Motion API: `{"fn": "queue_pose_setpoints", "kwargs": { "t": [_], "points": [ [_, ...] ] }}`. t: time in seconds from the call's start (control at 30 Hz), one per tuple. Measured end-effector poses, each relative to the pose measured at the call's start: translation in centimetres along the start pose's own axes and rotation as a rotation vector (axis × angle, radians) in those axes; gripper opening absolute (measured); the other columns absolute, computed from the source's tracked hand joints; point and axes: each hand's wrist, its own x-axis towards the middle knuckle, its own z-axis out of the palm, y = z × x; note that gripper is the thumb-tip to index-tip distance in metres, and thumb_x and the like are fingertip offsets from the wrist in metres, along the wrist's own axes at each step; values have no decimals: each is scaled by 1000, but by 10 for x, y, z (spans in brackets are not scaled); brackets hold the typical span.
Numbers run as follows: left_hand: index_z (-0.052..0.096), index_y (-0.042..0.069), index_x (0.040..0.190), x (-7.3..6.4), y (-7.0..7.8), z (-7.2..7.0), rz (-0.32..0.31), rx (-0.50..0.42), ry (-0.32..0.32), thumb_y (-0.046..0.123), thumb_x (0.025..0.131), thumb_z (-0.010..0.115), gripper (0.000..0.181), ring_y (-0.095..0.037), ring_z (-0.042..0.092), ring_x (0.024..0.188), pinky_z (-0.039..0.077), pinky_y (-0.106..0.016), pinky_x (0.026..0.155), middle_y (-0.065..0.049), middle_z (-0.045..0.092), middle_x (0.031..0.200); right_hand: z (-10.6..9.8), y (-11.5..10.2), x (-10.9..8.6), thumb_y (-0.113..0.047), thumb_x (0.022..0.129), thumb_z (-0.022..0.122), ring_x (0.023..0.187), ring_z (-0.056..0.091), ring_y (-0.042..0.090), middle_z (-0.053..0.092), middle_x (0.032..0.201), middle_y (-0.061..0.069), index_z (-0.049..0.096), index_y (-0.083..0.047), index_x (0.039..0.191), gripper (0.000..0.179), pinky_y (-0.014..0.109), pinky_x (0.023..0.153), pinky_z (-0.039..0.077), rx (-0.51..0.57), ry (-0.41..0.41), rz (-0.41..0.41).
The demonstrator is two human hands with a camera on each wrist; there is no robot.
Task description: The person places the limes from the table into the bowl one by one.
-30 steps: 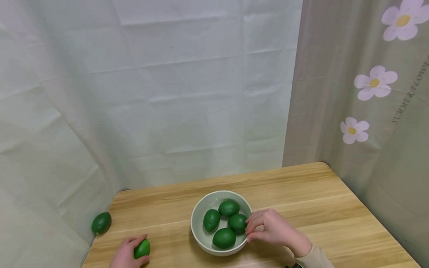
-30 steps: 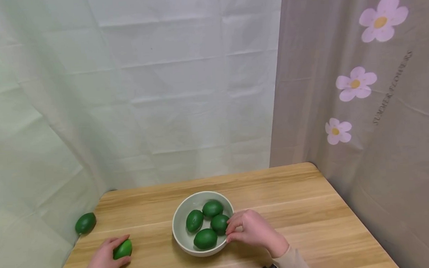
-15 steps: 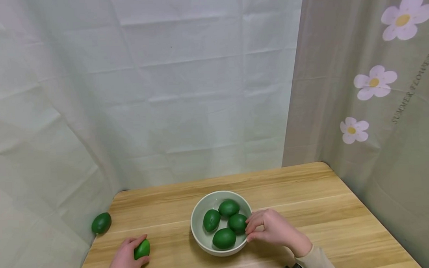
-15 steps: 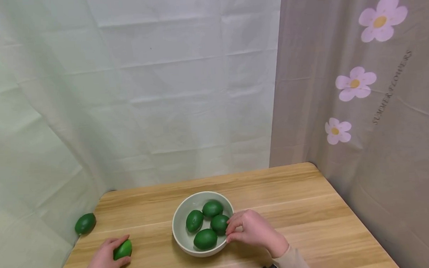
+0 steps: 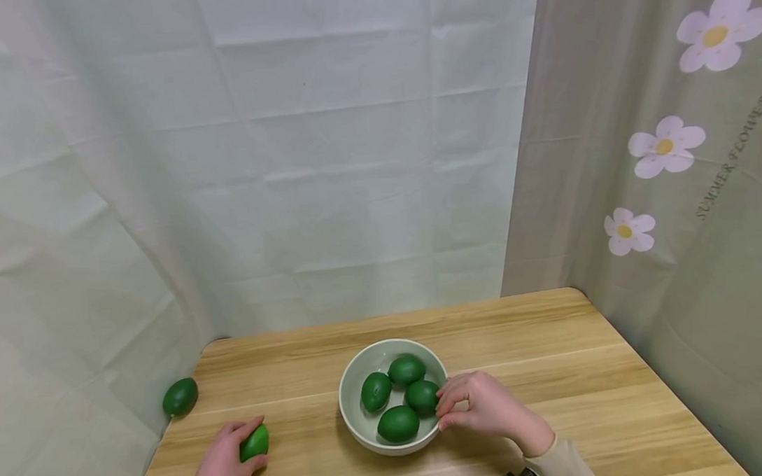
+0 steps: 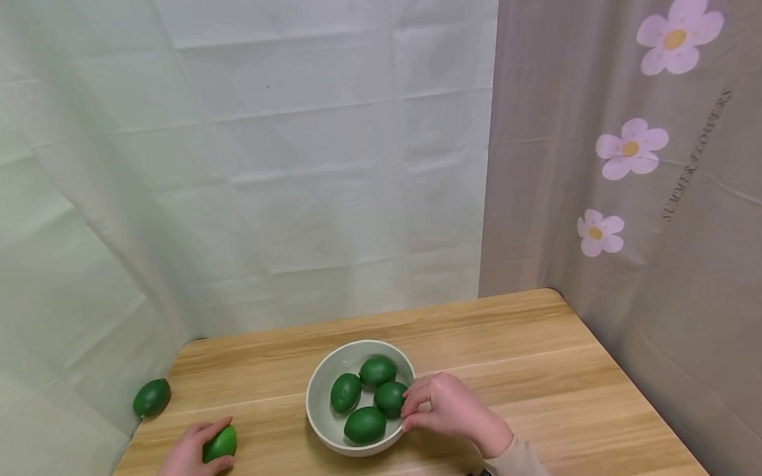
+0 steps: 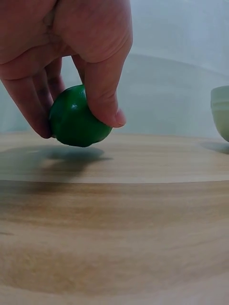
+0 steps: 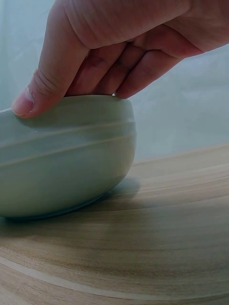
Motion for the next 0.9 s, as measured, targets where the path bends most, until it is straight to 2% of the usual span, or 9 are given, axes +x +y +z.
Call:
{"fn": "queue_pose_setpoints", "kwargs": {
  "t": [0.17,0.47,0.67,0.9],
  "points": [
    [63,-2,144,-1,2,-1,14,-2,11,21,81,96,75,-40,66,109,58,-63,93,-22,63,127,0,-1,0,-33,85,90,104,75,13,77,92,-22,85,-20,90,14,42,105,60,1,-5,9],
    [62,4,149,-2,8,1,45,-26,53,18,82,95,76,-39,66,112,58,-62,94,-20,62,132,-1,-1,0,-32,85,91,104,75,13,77,92,-22,86,-20,90,14,43,105,60,4,-10,16],
    [59,1,150,-2,13,0,65,-34,87,15,83,94,77,-40,65,115,58,-63,95,-21,62,134,0,0,0,-32,84,92,105,74,12,76,91,-24,85,-20,90,15,43,105,60,3,-11,22],
    [56,2,153,-6,20,0,62,-65,122,12,82,94,81,-42,64,122,55,-65,100,-20,62,137,2,2,-1,-33,83,92,105,74,11,76,91,-24,85,-21,89,15,42,105,60,1,-10,23]
  ]
}}
